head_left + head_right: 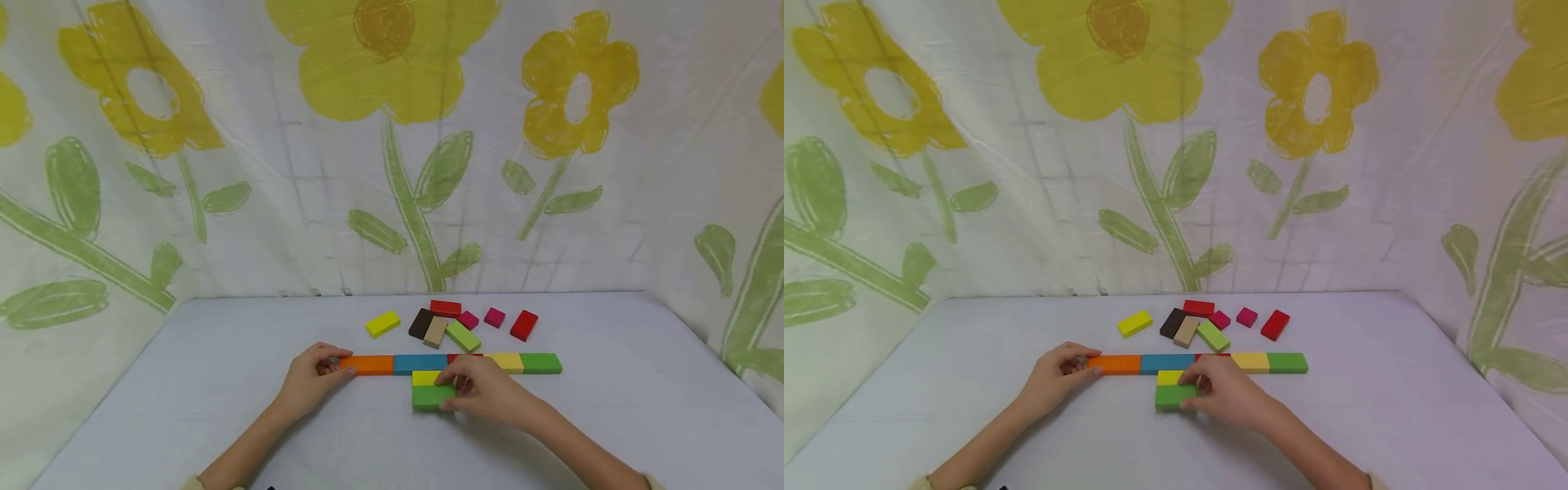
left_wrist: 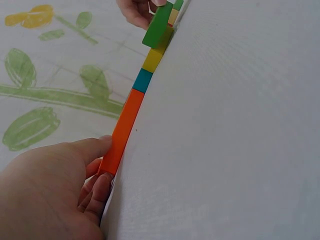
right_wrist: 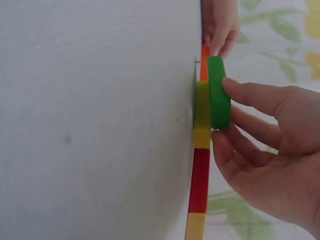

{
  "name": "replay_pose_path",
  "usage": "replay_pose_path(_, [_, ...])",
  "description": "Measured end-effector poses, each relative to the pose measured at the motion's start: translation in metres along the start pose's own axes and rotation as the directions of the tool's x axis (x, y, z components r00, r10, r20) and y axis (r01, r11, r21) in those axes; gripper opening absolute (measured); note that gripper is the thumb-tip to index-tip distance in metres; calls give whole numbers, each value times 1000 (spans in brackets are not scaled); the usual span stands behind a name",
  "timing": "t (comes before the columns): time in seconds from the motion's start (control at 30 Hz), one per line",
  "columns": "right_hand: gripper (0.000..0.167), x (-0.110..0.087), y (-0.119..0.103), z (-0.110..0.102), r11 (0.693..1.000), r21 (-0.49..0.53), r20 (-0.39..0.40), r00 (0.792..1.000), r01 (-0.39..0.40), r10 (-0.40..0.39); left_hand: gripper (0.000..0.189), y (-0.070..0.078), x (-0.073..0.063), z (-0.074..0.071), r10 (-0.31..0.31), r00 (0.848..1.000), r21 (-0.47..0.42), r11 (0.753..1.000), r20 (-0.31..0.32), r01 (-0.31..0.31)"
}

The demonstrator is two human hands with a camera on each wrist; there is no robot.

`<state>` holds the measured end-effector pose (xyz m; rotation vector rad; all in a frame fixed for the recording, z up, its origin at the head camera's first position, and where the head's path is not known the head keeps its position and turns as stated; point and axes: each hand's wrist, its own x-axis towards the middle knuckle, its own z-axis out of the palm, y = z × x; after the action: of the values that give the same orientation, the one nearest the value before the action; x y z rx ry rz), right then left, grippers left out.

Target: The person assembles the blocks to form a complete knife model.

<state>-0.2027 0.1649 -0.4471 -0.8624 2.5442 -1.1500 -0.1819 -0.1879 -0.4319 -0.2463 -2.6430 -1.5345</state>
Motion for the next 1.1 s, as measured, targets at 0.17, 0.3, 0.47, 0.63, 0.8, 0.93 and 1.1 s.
replay_pose_path(0.17, [35, -4, -16, -2, 1000, 10, 3, 1000, 4, -4, 24, 1, -1, -1, 6, 1000, 1, 1000, -4, -6])
replay_pose_path(0.3, [31, -12, -52, -11, 1000, 13, 4, 1000, -19, 19, 24, 2, -1, 0, 4, 1000, -5, 1000, -3, -4])
replay_pose_path(0.47, [29, -16, -71, -14, 998, 14, 9, 999, -53, 53, 25, 2, -1, 0, -1, 1000, -6, 1000, -2, 1])
replay_pose_path(0.63, [29, -16, -70, -14, 998, 31, 13, 998, -57, 57, 25, 3, -1, 0, -9, 1000, -7, 1000, -1, 9])
replay_pose_path(0.8, [29, -15, -67, -13, 998, 45, 13, 999, -44, 44, 24, 2, 0, 0, -7, 1000, -4, 1000, -1, 7])
replay_pose_path(0.93, [28, -15, -66, -13, 998, 52, 13, 999, -39, 39, 24, 3, 0, 0, -1, 1000, 2, 1000, -2, 1])
replay_pose_path(1.1, [29, -15, -65, -13, 998, 56, 17, 999, -42, 41, 24, 3, -1, 0, 4, 1000, 13, 1000, -7, -4])
